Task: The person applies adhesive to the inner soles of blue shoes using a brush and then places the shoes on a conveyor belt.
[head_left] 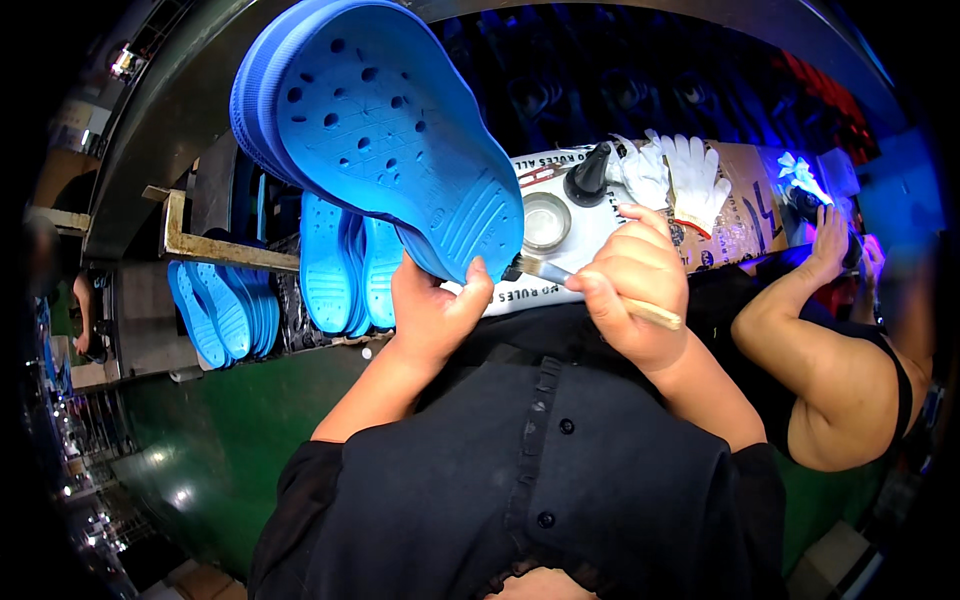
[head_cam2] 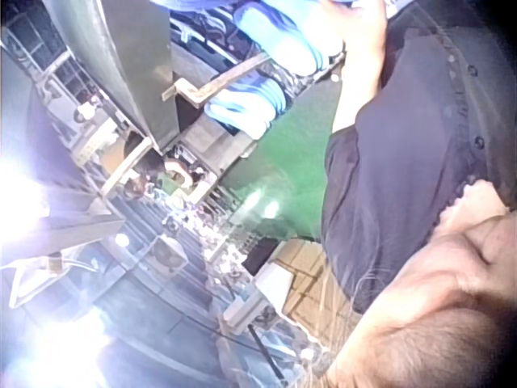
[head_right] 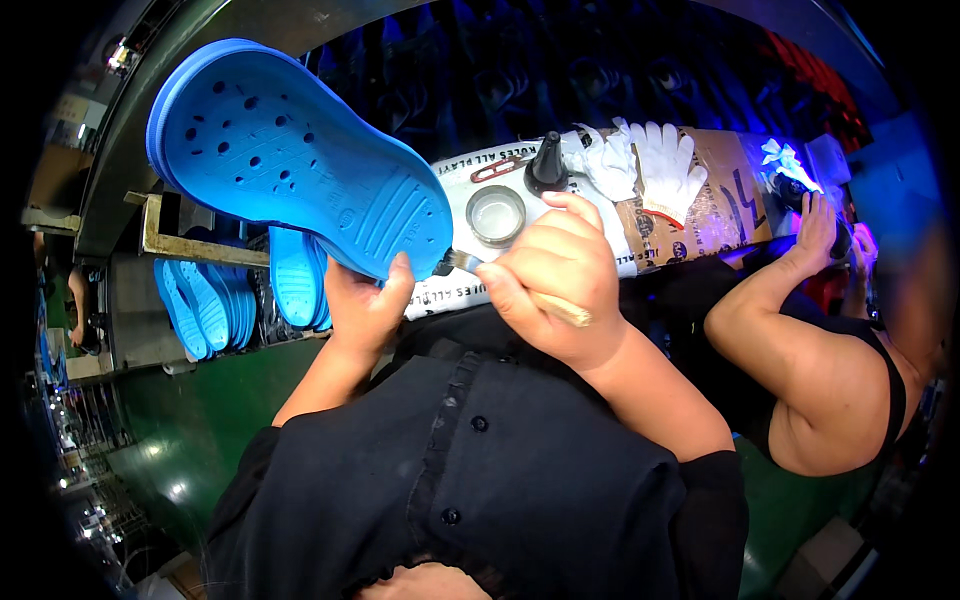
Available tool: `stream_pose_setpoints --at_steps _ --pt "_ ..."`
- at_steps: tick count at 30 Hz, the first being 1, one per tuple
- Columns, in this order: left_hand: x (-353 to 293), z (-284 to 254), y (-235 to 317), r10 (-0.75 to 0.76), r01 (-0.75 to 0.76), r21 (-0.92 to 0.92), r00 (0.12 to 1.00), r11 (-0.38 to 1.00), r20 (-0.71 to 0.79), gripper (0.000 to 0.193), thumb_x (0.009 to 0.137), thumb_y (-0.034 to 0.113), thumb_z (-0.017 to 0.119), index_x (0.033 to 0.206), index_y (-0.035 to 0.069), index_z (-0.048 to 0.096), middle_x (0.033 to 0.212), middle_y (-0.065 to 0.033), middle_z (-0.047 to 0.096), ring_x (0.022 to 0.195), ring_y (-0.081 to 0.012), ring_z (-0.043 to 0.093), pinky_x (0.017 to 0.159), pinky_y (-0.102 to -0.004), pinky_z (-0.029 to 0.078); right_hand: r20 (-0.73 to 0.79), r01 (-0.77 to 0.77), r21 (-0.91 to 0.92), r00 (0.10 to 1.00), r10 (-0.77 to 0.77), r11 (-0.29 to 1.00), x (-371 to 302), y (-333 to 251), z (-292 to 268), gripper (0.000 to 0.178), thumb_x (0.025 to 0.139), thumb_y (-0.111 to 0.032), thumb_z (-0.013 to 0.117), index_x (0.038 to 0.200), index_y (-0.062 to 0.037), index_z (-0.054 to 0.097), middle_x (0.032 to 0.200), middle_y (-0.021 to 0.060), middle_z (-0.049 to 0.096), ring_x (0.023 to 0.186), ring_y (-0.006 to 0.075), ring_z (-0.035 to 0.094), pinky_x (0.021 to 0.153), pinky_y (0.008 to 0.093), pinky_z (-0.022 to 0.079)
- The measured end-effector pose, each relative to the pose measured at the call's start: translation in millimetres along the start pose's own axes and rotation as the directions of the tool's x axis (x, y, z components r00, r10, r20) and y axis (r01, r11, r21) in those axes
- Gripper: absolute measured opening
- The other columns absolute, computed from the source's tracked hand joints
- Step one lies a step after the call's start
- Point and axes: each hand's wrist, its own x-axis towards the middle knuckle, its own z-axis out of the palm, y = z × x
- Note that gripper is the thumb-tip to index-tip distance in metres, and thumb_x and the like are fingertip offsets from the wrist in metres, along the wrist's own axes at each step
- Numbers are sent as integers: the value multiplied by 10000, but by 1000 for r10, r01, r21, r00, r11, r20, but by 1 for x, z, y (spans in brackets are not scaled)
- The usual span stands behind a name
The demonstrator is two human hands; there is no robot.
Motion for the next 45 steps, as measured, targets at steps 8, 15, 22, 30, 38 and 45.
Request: stream_pose_setpoints --at_steps 8,15,22,30,38,45 --pt "-3 7 -3 57 -57 2 997 998 -55 372 741 32 641 1083 -40 513 955 -116 638 843 -173 624 779 -299 492 -25 6 23 1000 -6 1000 -3 -1 2 194 791 -202 657 630 -96 635 578 23 553 576 197 533 876 402 396" --pt "-2 10 -10 182 -181 19 980 983 -79 324 719 8 657 1018 -31 538 930 -114 640 812 -167 622 741 -294 491 -58 -29 50 998 32 998 -9 0 -4 193 796 -208 655 639 -95 647 576 20 565 561 186 535 880 395 396" --pt "0 14 -19 338 -336 38 937 941 -87 331 721 -18 662 1023 -38 529 932 -117 630 791 -180 619 725 -280 491 -19 36 20 999 -36 999 -6 -6 1 180 791 -217 666 658 -96 659 573 12 555 571 177 526 888 400 386" --pt "1 13 -24 480 -469 135 875 873 -64 354 746 -17 653 1078 -35 529 946 -101 624 794 -190 621 725 -283 505 -90 -11 83 996 19 996 -9 1 -5 188 821 -187 608 668 -89 656 592 13 575 571 179 543 891 405 381" --pt "5 10 -19 516 -504 197 856 841 -12 327 750 -8 648 1064 -20 557 938 -92 623 794 -188 613 714 -283 498 -75 34 -55 996 -38 998 -14 -3 -6 107 766 -118 648 662 -94 644 582 12 546 573 180 517 877 392 380" --pt "17 3 17 166 -167 -22 985 986 -49 430 769 -39 631 1176 -33 492 1044 -109 589 952 -189 579 863 -329 455 -269 -88 -36 960 75 995 -38 18 -31 201 812 -105 590 616 -81 626 595 35 579 597 225 545 871 402 394"
